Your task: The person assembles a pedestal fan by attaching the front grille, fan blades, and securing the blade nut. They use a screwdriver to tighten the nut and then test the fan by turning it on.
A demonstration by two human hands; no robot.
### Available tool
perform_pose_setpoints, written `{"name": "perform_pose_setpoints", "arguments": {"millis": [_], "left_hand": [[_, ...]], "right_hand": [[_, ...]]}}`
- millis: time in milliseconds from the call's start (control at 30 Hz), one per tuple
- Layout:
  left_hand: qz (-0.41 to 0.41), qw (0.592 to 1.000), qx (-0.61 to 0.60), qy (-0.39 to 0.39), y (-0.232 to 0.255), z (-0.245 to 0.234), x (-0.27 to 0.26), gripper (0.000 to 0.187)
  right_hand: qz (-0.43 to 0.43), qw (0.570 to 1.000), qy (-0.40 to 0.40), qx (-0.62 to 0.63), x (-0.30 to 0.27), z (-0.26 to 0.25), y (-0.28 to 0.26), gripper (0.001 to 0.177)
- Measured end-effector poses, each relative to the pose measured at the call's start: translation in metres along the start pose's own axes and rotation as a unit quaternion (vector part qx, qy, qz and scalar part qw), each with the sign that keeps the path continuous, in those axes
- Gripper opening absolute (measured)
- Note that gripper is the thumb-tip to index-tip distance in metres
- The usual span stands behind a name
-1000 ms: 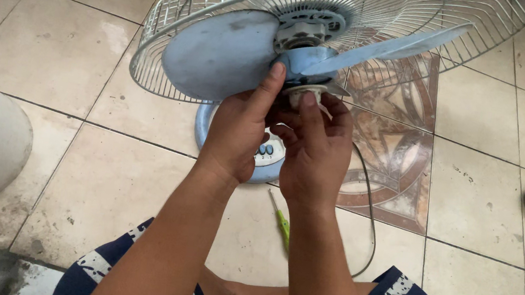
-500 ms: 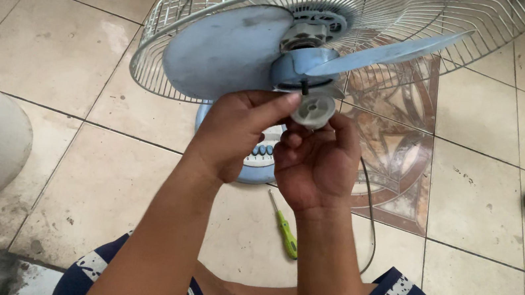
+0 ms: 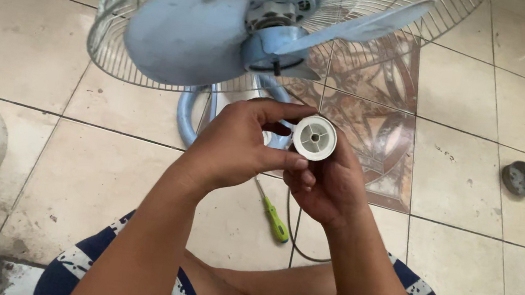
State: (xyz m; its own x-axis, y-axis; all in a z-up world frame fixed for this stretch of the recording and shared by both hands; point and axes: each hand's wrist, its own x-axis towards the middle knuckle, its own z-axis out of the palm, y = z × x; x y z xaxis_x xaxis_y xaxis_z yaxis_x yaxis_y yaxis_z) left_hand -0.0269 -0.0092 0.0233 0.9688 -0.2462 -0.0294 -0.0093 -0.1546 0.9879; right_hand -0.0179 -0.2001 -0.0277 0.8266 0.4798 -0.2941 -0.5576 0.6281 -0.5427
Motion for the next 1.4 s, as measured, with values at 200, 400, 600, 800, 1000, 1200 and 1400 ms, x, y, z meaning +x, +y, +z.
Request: {"name": "perform_pose_setpoints", "arguments": {"millis": [200, 400, 600, 800, 1000, 1200, 1400], "left_hand": [[0.060, 0.996, -0.049, -0.050, -0.019, 0.028, 0.005, 0.063], [0.108, 0.991, -0.045, -0.058, -0.029, 0.049, 0.009, 0.064], [0.046, 0.998, -0.010, -0.047, -0.018, 0.042, 0.001, 0.063], [0.004, 0.943, -0.332, -0.033, -0.036, 0.054, -0.053, 0.055], [0.054, 0.840, -0.538, -0.045, -0.055, 0.056, -0.067, 0.048], [0.100, 0.929, -0.351, 0.055, -0.061, 0.037, -0.068, 0.055], [0.105, 0.951, -0.289, 0.031, -0.060, 0.033, -0.065, 0.051]], "right_hand": [[-0.050, 0.995, 0.034, -0.078, -0.020, -0.020, -0.007, 0.039], [-0.099, 0.984, 0.094, -0.115, -0.017, -0.060, -0.009, 0.032], [-0.046, 0.611, 0.121, -0.781, 0.018, -0.119, 0.067, 0.044], [0.160, 0.502, 0.079, -0.846, 0.026, -0.188, 0.153, 0.049], [0.203, 0.791, 0.140, -0.560, 0.017, -0.138, 0.054, 0.037], [-0.047, 0.836, 0.010, -0.546, -0.096, -0.035, -0.065, 0.053], [-0.245, 0.643, -0.010, -0.726, -0.112, 0.001, -0.041, 0.041]]}}
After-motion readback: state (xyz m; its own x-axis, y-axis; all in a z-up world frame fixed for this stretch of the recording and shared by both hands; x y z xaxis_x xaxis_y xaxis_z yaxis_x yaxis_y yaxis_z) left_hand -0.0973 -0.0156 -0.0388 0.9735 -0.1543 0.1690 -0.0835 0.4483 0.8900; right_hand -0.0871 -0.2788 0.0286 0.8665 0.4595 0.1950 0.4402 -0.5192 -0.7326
